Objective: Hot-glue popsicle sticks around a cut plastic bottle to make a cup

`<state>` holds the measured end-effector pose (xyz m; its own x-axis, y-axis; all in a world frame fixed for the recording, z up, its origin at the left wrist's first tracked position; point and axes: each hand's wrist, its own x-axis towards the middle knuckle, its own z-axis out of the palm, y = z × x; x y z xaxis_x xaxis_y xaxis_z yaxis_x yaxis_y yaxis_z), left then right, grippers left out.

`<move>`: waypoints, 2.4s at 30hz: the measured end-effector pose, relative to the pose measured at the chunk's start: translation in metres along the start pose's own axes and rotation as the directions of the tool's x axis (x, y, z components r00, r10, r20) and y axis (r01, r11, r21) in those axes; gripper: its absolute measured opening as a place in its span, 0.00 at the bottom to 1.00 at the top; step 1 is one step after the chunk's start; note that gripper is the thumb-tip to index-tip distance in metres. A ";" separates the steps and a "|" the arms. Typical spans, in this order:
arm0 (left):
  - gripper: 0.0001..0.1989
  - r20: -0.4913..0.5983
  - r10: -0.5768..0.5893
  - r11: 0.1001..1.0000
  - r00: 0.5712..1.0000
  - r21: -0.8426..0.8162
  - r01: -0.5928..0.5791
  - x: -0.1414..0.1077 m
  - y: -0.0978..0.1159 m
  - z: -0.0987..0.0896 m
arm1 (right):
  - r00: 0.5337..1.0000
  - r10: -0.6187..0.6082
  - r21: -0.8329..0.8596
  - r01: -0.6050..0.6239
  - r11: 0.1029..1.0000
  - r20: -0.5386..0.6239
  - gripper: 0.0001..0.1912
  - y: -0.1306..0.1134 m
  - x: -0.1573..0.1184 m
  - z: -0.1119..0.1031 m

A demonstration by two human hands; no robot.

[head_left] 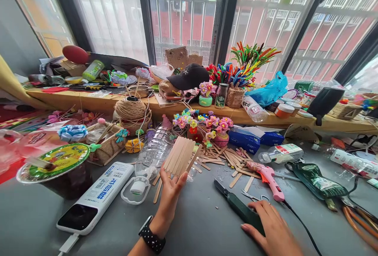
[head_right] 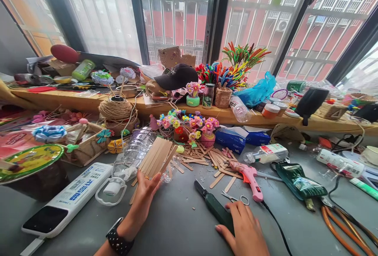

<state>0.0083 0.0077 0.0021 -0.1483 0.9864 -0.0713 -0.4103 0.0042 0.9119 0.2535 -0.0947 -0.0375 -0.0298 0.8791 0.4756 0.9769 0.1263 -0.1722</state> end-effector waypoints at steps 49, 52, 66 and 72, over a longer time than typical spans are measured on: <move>0.44 0.018 0.037 0.995 0.999 0.094 -0.038 -0.003 0.000 0.003 | 0.904 0.126 0.329 -0.275 0.903 0.409 0.19 0.000 0.065 -0.005; 0.46 0.044 0.089 0.988 0.995 0.118 -0.094 -0.003 0.001 0.005 | 0.923 0.242 0.259 -0.322 0.911 0.298 0.18 0.009 0.066 -0.006; 0.45 0.276 0.389 0.585 0.879 0.663 -0.467 0.007 0.000 -0.017 | 0.791 0.606 -0.251 -0.573 0.780 0.082 0.31 0.074 0.053 0.015; 0.46 0.287 0.376 0.529 0.881 0.714 -0.459 0.010 -0.004 -0.019 | 0.776 0.625 -0.190 -0.603 0.774 0.082 0.24 0.077 0.057 0.016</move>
<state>-0.0088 0.0141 -0.0097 -0.0262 0.9178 0.3961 0.4930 -0.3329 0.8039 0.3232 -0.0276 -0.0377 0.5700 0.7991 0.1910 0.8148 -0.5199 -0.2565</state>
